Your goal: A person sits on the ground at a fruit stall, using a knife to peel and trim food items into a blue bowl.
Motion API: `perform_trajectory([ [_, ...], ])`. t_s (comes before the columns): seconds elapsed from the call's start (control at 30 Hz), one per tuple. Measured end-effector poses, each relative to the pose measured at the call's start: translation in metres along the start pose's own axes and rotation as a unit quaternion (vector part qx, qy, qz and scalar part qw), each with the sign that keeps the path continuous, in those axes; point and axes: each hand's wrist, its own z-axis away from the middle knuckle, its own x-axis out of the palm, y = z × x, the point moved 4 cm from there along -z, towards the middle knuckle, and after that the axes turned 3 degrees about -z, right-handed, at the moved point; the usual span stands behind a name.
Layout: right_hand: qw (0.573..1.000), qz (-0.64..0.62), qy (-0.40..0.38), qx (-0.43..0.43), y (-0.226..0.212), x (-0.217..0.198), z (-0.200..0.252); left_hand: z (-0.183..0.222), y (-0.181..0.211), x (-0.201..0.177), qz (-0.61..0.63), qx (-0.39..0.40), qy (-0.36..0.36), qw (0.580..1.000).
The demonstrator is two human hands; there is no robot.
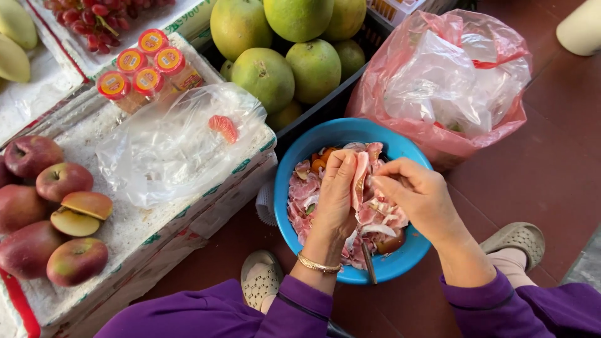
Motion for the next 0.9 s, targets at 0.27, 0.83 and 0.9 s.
perform_trajectory([
  [0.27, 0.995, -0.067, -0.037, -0.065, -0.031, 0.01, -0.005, 0.001, 0.005, -0.004, -0.054, 0.044, 0.032, 0.997],
  [0.83, 0.972, -0.234, -0.01, -0.004, -0.015, 0.003, -0.014, 0.015, 0.016, 0.016, -0.228, 0.056, -0.061, 0.97],
  [0.9, 0.967, -0.254, -0.019, 0.003, -0.008, 0.005, -0.015, 0.017, 0.014, 0.014, -0.216, 0.042, -0.073, 0.973],
])
